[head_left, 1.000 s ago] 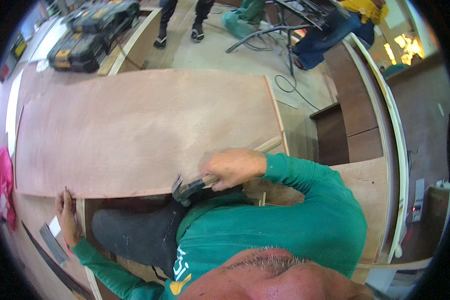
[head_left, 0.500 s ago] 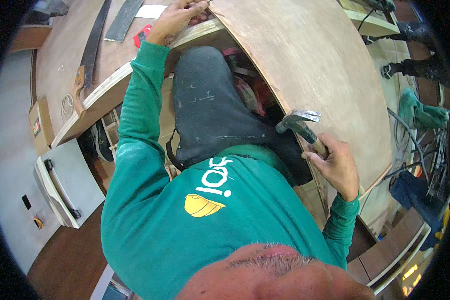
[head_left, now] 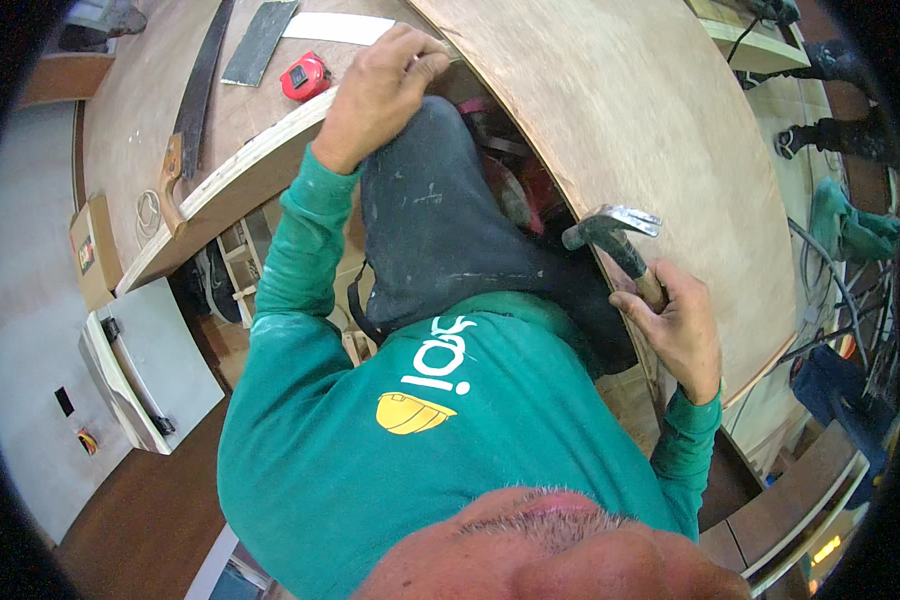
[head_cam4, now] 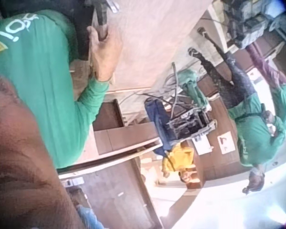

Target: The person sits on the floor and uses a hammer to drive nails into a rectangular wooden board. They repeatedly position nails and strike them along the edges of the board, then flip the board over to continue hammering on the other side.

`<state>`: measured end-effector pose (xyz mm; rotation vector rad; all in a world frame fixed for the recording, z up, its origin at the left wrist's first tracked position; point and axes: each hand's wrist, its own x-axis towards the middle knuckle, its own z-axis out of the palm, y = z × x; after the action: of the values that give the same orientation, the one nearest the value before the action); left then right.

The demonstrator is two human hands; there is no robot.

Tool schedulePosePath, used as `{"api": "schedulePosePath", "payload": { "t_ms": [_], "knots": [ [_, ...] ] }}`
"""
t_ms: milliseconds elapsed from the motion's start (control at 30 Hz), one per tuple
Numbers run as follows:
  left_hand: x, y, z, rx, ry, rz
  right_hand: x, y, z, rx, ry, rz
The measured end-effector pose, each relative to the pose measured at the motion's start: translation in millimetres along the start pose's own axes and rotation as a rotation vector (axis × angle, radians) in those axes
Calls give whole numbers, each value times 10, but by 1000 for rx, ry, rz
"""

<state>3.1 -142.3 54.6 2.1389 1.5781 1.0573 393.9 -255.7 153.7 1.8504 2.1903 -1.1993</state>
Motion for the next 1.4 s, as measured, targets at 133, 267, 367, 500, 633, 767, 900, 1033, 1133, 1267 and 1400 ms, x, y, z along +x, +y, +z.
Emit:
{"api": "schedulePosePath", "payload": {
  "t_ms": [133,267,367,500,633,767,900,1033,1133,1267,1400],
  "knots": [
    [-51,-120,93,39,49,-7,64,-42,218,-105,149,-149],
    [105,-211,79,-2,76,-69,210,-84,331,-68,252,-223],
    [227,-104,29,-16,53,-112,359,-177,351,-22,297,-281],
    [297,-193,54,5,63,-54,484,-236,301,17,207,-179],
    [262,-148,30,-11,27,-75,525,-269,320,16,210,-188],
    [281,-20,40,-75,79,-86,542,-272,331,44,243,-230],
    [275,61,26,-35,47,-85,551,-295,289,6,189,-205],
    [264,-5,100,-9,102,-6,575,-260,329,13,233,-242],
    [246,-17,124,-39,102,-19,575,-255,269,-4,197,-226],
    [243,-8,115,-50,69,-56,573,-322,123,45,201,-224],
    [244,-23,105,-75,45,-74,643,-332,-36,34,270,-271]
  ]
}}
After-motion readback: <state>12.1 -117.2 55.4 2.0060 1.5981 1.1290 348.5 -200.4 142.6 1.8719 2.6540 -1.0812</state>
